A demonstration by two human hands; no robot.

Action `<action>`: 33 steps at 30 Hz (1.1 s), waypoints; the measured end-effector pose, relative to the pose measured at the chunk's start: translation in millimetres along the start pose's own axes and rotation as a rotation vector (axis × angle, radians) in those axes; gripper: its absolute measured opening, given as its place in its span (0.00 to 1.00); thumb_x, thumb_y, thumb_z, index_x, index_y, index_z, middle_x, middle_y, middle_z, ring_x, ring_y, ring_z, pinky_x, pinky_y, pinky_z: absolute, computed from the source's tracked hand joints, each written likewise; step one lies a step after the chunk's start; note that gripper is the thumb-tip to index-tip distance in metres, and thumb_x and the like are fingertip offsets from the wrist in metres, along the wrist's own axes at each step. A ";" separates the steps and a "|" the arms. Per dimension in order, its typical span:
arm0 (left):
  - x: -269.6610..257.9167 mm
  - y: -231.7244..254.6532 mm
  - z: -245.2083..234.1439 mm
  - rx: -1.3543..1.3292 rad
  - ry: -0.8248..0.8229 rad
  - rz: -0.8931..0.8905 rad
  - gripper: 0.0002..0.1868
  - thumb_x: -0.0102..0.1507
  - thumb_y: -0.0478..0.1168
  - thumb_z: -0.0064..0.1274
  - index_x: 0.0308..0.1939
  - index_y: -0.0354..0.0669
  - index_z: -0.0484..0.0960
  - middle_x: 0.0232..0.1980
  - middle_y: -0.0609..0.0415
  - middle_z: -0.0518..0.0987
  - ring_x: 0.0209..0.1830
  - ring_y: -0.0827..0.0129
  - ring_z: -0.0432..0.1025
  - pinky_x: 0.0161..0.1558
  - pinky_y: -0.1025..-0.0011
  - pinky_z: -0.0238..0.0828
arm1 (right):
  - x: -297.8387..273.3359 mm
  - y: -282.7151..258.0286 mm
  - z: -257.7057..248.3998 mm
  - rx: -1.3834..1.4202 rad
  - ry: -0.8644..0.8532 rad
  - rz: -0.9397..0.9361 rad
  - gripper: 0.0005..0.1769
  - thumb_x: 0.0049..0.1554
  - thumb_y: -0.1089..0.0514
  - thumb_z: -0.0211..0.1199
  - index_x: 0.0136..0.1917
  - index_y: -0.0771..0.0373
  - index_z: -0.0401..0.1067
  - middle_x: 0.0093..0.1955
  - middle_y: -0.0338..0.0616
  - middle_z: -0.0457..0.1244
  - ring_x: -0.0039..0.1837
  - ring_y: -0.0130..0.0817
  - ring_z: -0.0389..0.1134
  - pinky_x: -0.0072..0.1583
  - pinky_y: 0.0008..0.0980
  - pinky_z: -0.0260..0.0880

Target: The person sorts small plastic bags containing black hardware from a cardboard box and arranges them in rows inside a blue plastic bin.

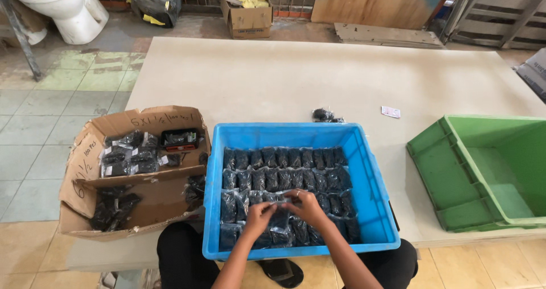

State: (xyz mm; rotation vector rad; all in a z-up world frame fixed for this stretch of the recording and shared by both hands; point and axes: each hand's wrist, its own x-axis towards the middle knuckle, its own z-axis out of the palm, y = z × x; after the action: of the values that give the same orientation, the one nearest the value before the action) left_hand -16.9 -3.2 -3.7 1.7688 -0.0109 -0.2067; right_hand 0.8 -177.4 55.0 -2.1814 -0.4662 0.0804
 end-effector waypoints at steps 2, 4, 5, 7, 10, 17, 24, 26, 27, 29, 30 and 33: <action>-4.5 6.0 -3.8 0.018 -0.002 0.010 0.14 0.56 0.46 0.47 0.39 0.43 0.81 0.32 0.57 0.80 0.29 0.76 0.70 0.31 0.78 0.62 | -1.9 -5.8 0.0 0.040 -0.031 -0.001 0.11 0.46 0.59 0.63 0.44 0.62 0.69 0.39 0.42 0.65 0.41 0.30 0.68 0.43 0.27 0.69; -4.1 8.0 -4.2 0.033 0.003 0.027 0.15 0.56 0.47 0.47 0.39 0.43 0.81 0.31 0.57 0.79 0.27 0.76 0.68 0.29 0.78 0.60 | -0.1 -6.4 1.4 0.075 -0.063 -0.011 0.08 0.48 0.60 0.60 0.42 0.63 0.69 0.36 0.43 0.66 0.40 0.30 0.68 0.41 0.27 0.68; -3.9 6.1 -3.0 0.004 0.020 0.002 0.14 0.56 0.46 0.48 0.39 0.44 0.81 0.32 0.57 0.80 0.29 0.76 0.70 0.31 0.78 0.61 | 0.8 -4.5 4.3 0.052 -0.039 0.023 0.05 0.49 0.59 0.59 0.40 0.62 0.69 0.35 0.42 0.66 0.38 0.30 0.68 0.40 0.28 0.67; -3.2 4.4 -1.1 -0.025 0.041 -0.027 0.13 0.55 0.45 0.49 0.38 0.44 0.82 0.33 0.57 0.80 0.31 0.76 0.71 0.34 0.78 0.63 | 2.2 2.3 11.1 0.030 -0.020 0.057 0.04 0.49 0.59 0.58 0.37 0.61 0.70 0.33 0.40 0.65 0.37 0.30 0.67 0.39 0.28 0.66; -0.7 1.4 1.4 0.061 0.005 -0.085 0.16 0.52 0.47 0.51 0.41 0.47 0.80 0.37 0.58 0.80 0.36 0.76 0.73 0.38 0.78 0.66 | 2.9 19.8 23.2 0.008 0.029 0.019 0.04 0.50 0.60 0.57 0.34 0.61 0.67 0.31 0.41 0.64 0.34 0.30 0.65 0.37 0.29 0.63; 6.2 -3.6 3.0 0.092 0.091 0.013 0.08 0.54 0.44 0.52 0.31 0.45 0.83 0.28 0.48 0.78 0.35 0.59 0.73 0.33 0.69 0.68 | 6.1 33.5 30.3 0.162 0.054 0.243 0.04 0.46 0.61 0.62 0.38 0.62 0.73 0.35 0.47 0.66 0.41 0.39 0.67 0.44 0.35 0.67; -5.0 -6.2 4.8 0.083 0.125 -0.011 0.06 0.54 0.42 0.54 0.28 0.46 0.83 0.23 0.51 0.77 0.30 0.66 0.73 0.28 0.73 0.67 | 6.3 34.6 31.9 0.149 -0.004 0.311 0.07 0.41 0.63 0.65 0.37 0.58 0.75 0.33 0.44 0.66 0.40 0.33 0.67 0.43 0.32 0.65; -7.9 -2.0 5.2 0.071 0.119 -0.020 0.06 0.54 0.42 0.53 0.29 0.46 0.83 0.25 0.50 0.78 0.33 0.61 0.73 0.32 0.71 0.68 | 5.7 28.7 29.5 0.132 -0.007 0.335 0.07 0.41 0.62 0.65 0.37 0.59 0.75 0.33 0.45 0.66 0.40 0.34 0.67 0.43 0.32 0.66; -8.1 0.6 5.0 0.061 0.116 -0.024 0.07 0.55 0.42 0.52 0.30 0.47 0.83 0.28 0.50 0.78 0.37 0.56 0.72 0.35 0.70 0.68 | 6.9 25.8 27.8 0.115 -0.008 0.354 0.08 0.40 0.61 0.64 0.37 0.59 0.76 0.34 0.45 0.67 0.41 0.36 0.68 0.43 0.32 0.66; -8.4 9.3 3.5 0.037 0.135 -0.043 0.08 0.55 0.43 0.51 0.31 0.45 0.83 0.29 0.50 0.79 0.37 0.57 0.72 0.37 0.69 0.68 | 6.0 16.6 25.3 0.120 0.026 0.356 0.07 0.42 0.61 0.64 0.38 0.59 0.76 0.34 0.46 0.67 0.40 0.37 0.68 0.43 0.32 0.66; -8.2 13.9 2.5 0.014 0.153 -0.063 0.09 0.56 0.44 0.50 0.31 0.44 0.82 0.30 0.50 0.79 0.38 0.58 0.73 0.38 0.67 0.68 | 6.1 11.9 24.0 0.127 0.060 0.358 0.07 0.44 0.60 0.64 0.39 0.60 0.75 0.33 0.46 0.67 0.40 0.37 0.69 0.43 0.32 0.67; -7.1 19.5 5.4 0.041 0.152 -0.065 0.09 0.55 0.46 0.51 0.31 0.48 0.83 0.30 0.52 0.79 0.40 0.62 0.72 0.39 0.67 0.68 | -1.4 22.4 30.1 0.319 0.106 0.446 0.09 0.50 0.57 0.60 0.44 0.61 0.74 0.38 0.46 0.67 0.42 0.29 0.67 0.44 0.31 0.68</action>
State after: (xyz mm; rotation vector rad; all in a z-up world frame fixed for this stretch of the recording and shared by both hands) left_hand -22.6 -11.6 15.2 1.8229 0.1532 -0.1188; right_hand -0.4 -167.3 18.9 -1.9246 0.0961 0.2617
